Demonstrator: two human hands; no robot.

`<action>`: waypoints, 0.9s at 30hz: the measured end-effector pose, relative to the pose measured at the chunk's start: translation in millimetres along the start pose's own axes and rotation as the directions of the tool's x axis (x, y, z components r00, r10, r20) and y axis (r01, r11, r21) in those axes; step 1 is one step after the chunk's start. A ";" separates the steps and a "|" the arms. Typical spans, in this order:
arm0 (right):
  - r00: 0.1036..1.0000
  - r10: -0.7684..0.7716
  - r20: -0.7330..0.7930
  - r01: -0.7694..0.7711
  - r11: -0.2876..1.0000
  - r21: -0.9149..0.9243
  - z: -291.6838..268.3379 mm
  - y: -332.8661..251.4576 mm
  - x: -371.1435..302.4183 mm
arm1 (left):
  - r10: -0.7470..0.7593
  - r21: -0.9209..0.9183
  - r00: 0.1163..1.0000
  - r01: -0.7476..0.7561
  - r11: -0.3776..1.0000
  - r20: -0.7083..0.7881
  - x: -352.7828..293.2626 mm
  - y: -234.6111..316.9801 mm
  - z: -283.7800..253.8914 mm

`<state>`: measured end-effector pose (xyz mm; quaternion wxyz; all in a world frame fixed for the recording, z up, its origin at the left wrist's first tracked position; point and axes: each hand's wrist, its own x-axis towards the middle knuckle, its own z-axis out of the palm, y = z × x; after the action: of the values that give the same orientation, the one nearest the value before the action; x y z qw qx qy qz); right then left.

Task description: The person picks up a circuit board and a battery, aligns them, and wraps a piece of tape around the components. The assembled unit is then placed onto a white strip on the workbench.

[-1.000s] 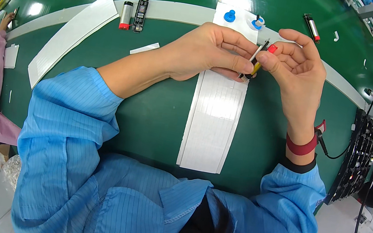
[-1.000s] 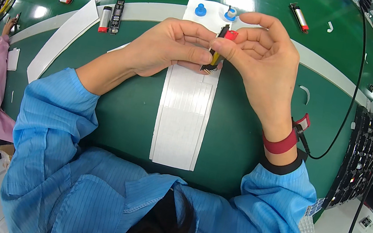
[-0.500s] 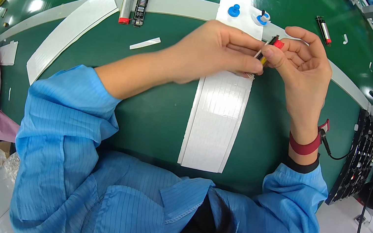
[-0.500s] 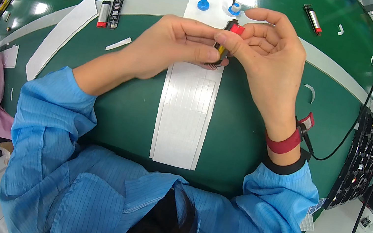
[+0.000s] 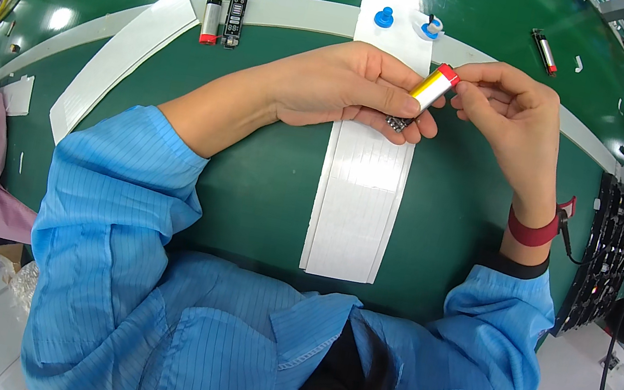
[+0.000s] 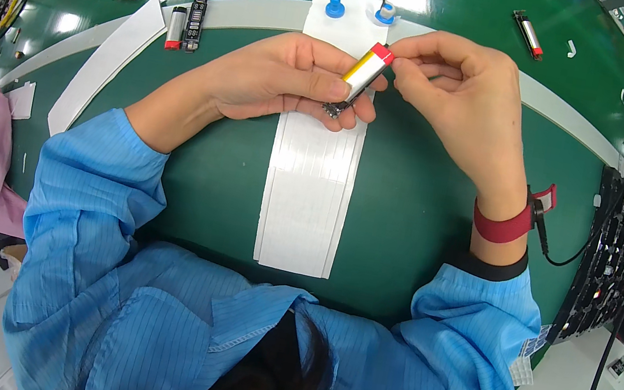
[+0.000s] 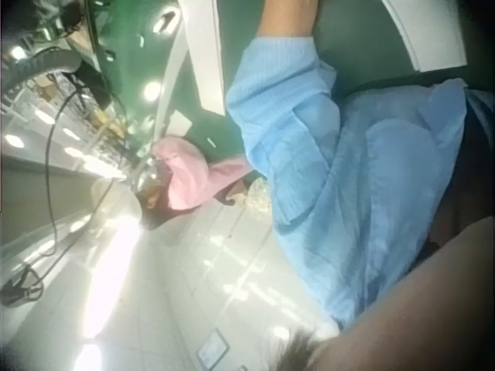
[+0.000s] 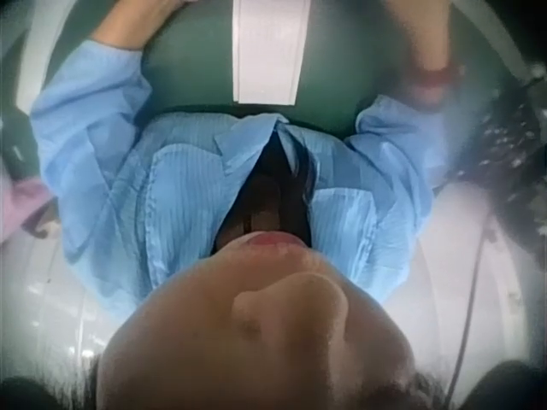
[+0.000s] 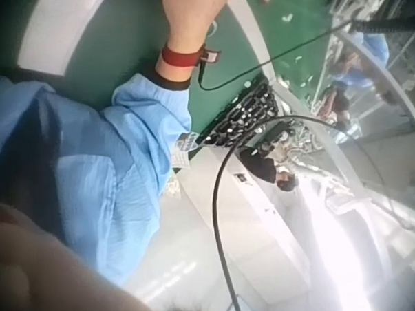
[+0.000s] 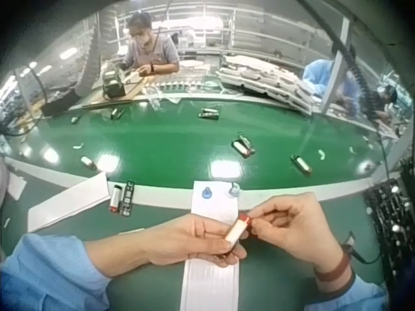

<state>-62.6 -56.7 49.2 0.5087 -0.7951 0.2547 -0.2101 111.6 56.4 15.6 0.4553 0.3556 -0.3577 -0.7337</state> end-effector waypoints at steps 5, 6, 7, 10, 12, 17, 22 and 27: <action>0.996 -0.059 0.064 0.070 0.979 -0.193 -4.9 -3.6 0.8 | -0.039 0.137 0.999 0.043 0.990 -0.037 0.3 -1.2 4.2; 0.986 -0.134 0.097 0.156 0.946 -0.283 -7.1 -6.5 1.0 | -0.017 0.195 1.000 0.017 0.981 -0.002 1.1 -1.1 3.4; 0.969 -0.204 0.137 0.241 0.898 -0.367 -8.1 -7.9 0.6 | 0.004 0.252 0.999 -0.012 0.968 0.034 1.5 -1.5 3.1; 0.958 -0.245 0.148 0.285 0.869 -0.405 -3.8 -11.2 3.4 | 0.020 0.282 0.999 -0.029 0.959 0.034 -0.4 -2.4 0.8; 0.992 -0.124 -0.028 0.116 0.972 -0.206 3.6 -5.6 4.4 | 0.048 0.259 0.998 -0.058 0.964 0.042 0.8 -1.1 2.6; 0.948 0.286 0.142 -0.315 0.769 0.557 9.1 21.5 6.4 | 0.078 0.173 0.997 -0.074 0.982 -0.014 2.4 -7.5 8.8; 0.974 0.121 0.192 -0.215 0.765 0.607 10.9 29.7 4.8 | 0.166 0.141 0.980 -0.150 0.978 -0.109 3.4 -4.4 7.2; 0.975 0.142 0.173 -0.210 0.847 0.488 13.8 27.1 1.4 | 0.216 0.345 0.969 -0.164 0.924 -0.117 -0.1 -9.7 13.0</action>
<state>-58.5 -57.4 19.1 0.7308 -0.6202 0.2294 -0.1693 96.6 62.3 13.7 0.4838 0.4461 -0.4734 -0.5855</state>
